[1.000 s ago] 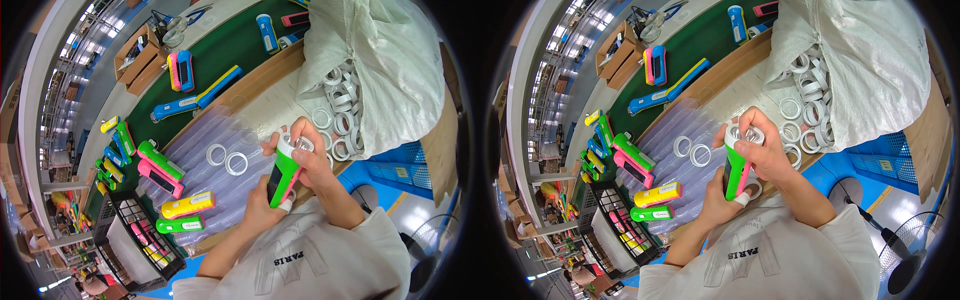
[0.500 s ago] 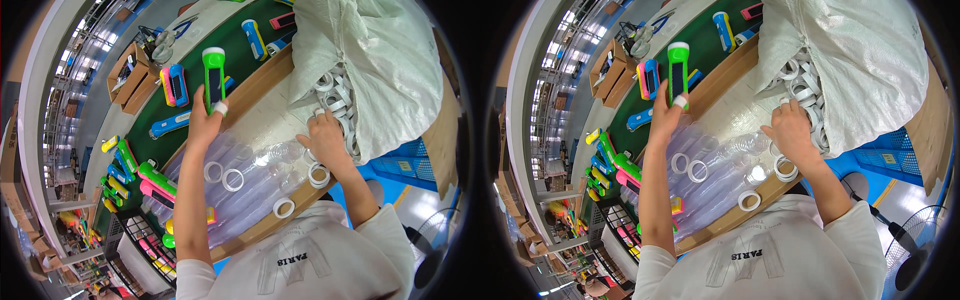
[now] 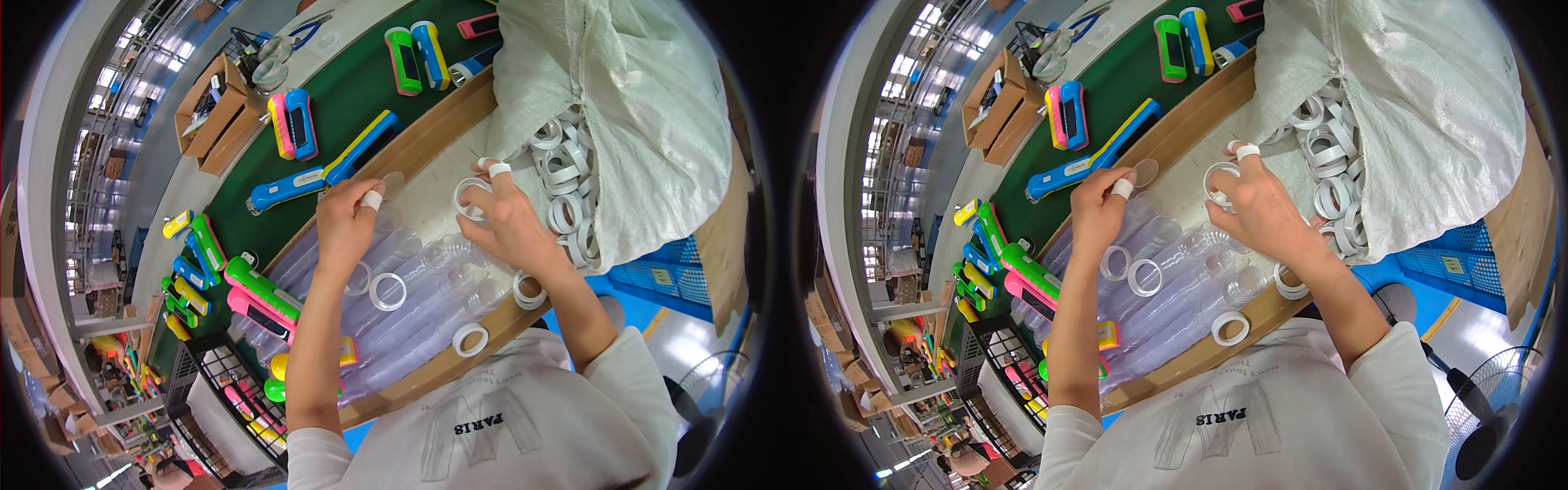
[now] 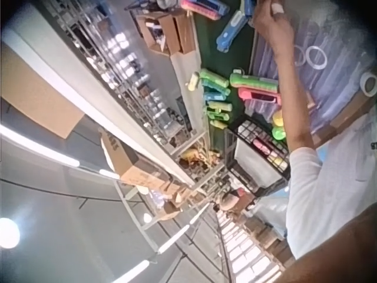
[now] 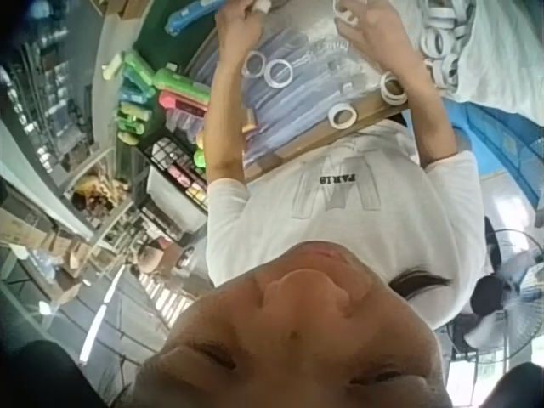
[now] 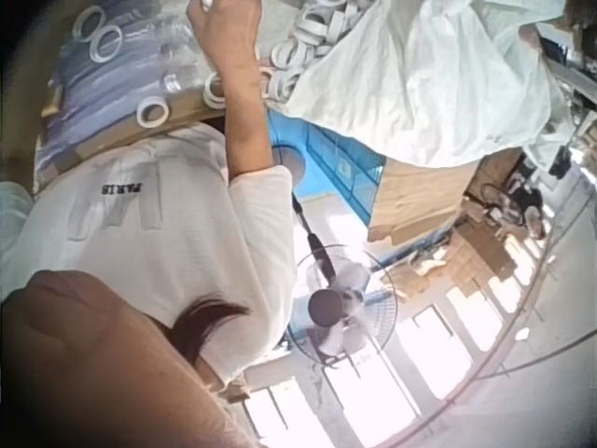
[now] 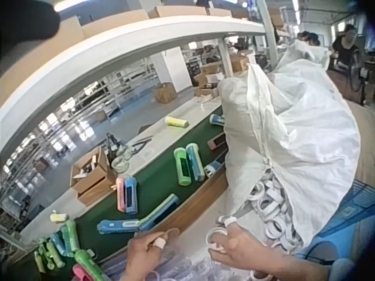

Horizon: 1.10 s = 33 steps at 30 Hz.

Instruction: Manually assemble flashlight components by fitting lens covers onto colored flashlight bodies on an assembly line.

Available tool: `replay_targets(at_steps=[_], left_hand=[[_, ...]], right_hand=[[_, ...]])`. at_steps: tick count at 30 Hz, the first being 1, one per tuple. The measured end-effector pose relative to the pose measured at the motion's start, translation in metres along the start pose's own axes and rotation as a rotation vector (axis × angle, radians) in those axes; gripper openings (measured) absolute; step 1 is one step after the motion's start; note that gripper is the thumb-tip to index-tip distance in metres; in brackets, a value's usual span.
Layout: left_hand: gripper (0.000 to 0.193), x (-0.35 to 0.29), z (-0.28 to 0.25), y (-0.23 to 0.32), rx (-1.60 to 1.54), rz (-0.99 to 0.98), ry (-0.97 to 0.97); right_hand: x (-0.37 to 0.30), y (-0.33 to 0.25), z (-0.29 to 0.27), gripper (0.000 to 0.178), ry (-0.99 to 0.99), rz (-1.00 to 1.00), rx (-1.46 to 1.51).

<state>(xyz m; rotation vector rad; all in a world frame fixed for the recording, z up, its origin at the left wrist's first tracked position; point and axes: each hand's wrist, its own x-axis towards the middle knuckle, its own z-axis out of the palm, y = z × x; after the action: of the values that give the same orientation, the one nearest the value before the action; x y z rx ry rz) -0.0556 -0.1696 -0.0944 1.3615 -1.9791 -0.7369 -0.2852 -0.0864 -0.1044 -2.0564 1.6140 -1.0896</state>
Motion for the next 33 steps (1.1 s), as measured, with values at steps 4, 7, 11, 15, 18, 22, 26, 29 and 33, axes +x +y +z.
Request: replay_targets(at_steps=[4,7,11,15,18,22,26,29,33], left_hand=[[0.015,-0.016,-0.020,0.025,-0.356,-0.211,-0.114],[0.013,-0.019,-0.011,0.036,-0.339,-0.170,-0.166],[0.015,0.003,0.007,0.015,-0.113,-0.014,0.030],[0.039,0.071,0.006,-0.044,0.428,0.086,0.122],[0.050,0.094,0.009,-0.068,0.613,0.022,-0.026],[0.046,0.104,-0.014,-0.065,0.419,-0.187,-0.392],[0.042,0.078,-0.037,-0.041,-0.168,-0.243,-0.008],[0.047,0.049,-0.050,0.013,-0.763,-0.290,0.102],[0.067,0.019,-0.045,0.050,-0.950,-0.173,0.148]], right_hand=[[0.014,-0.018,0.021,0.053,-0.087,0.003,0.080],[0.018,-0.024,0.035,0.071,-0.042,-0.132,0.099],[0.023,-0.020,0.040,0.073,-0.004,-0.212,0.099],[0.023,-0.014,0.041,0.070,-0.072,-0.013,0.306],[0.027,-0.010,0.042,0.066,-0.118,0.095,0.398],[0.027,-0.003,0.039,0.068,-0.091,0.134,0.471],[0.026,-0.002,0.042,0.066,-0.080,0.052,0.502],[0.022,-0.005,0.047,0.066,-0.111,0.097,0.651],[0.018,-0.012,0.051,0.066,-0.209,0.135,0.658]])
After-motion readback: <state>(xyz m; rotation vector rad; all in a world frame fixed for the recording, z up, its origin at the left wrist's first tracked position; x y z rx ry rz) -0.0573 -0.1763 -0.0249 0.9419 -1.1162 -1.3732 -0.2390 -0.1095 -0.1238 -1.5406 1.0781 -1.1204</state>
